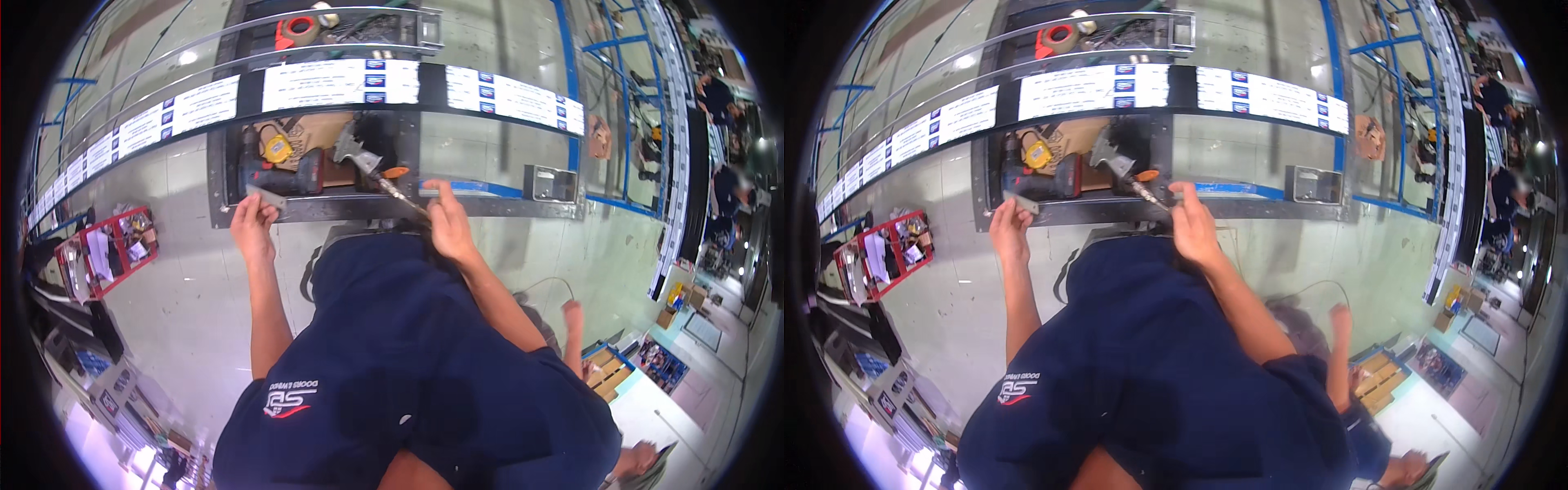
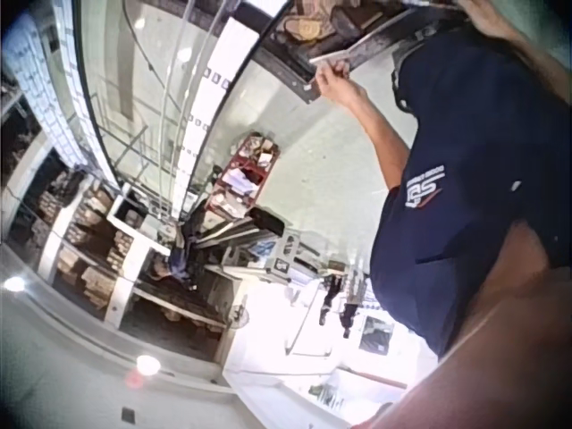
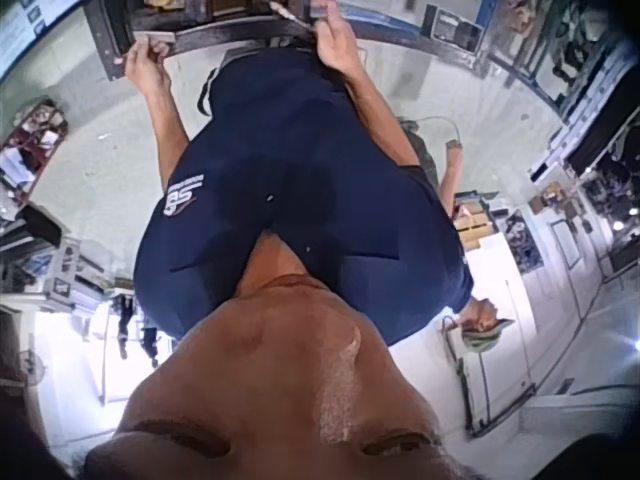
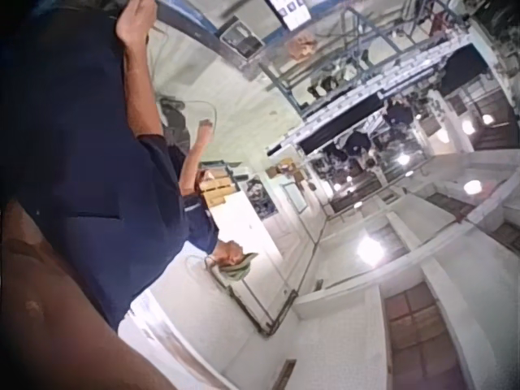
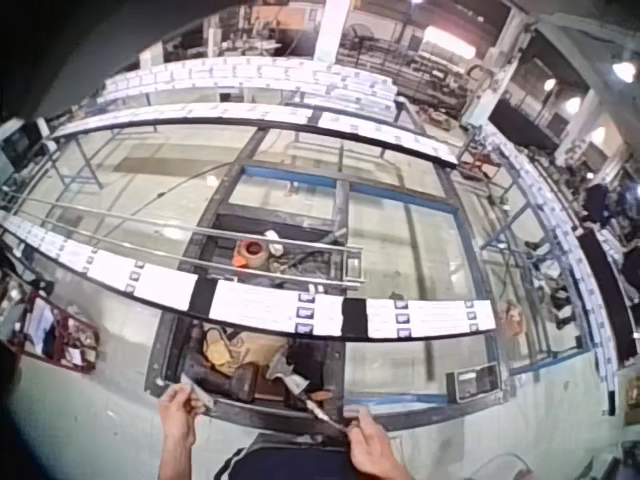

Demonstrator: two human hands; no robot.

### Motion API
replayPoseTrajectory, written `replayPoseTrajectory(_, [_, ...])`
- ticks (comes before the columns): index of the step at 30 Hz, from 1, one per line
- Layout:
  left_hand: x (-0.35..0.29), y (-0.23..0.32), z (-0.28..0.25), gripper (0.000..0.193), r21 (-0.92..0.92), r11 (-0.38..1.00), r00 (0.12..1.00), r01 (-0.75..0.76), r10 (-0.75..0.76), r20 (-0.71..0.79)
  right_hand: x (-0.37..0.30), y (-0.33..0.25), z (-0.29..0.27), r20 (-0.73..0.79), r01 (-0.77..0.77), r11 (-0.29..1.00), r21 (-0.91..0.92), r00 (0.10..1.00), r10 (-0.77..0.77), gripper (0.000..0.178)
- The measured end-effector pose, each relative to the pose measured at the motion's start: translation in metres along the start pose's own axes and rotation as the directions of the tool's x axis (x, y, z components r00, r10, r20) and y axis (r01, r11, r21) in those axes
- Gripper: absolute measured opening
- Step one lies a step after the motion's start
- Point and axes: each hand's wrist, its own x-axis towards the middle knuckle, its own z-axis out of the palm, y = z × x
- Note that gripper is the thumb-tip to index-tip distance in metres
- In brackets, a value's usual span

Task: Assembling and securing components onto a curved metal frame using a drill and measuring tape.

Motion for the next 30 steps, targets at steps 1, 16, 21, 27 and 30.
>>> replayPoseTrajectory(1, [-0.005,-0.003,-0.005,0.013,-0.005,1.000,1.000,-0.001,0.001,-0.006,0.001,-0.003,-0.005,0.047,0.021,0.999,-0.049,0.999,-0.019,0.030])
replayPoseTrajectory(16, [-0.085,-0.023,0.042,0.013,0.159,0.987,0.998,-0.025,0.035,-0.059,0.001,0.189,-0.187,-0.384,-0.287,0.929,-0.233,0.905,0.183,0.050])
replayPoseTrajectory(21, [-0.102,-0.024,0.091,0.016,0.229,0.973,0.999,-0.027,0.031,-0.016,0.024,0.293,-0.277,-0.567,-0.318,0.842,-0.436,0.823,0.017,0.027])
replayPoseTrajectory(27, [-0.119,-0.019,0.112,0.015,0.317,0.948,0.999,-0.016,0.030,-0.037,0.058,0.255,-0.288,-0.491,-0.510,0.615,-0.601,0.843,0.220,0.041])
replayPoseTrajectory(30, [-0.116,-0.019,0.119,0.015,0.323,0.946,1.000,-0.025,0.024,0.008,0.055,0.263,-0.286,-0.452,-0.481,0.680,-0.553,0.859,0.240,0.053])
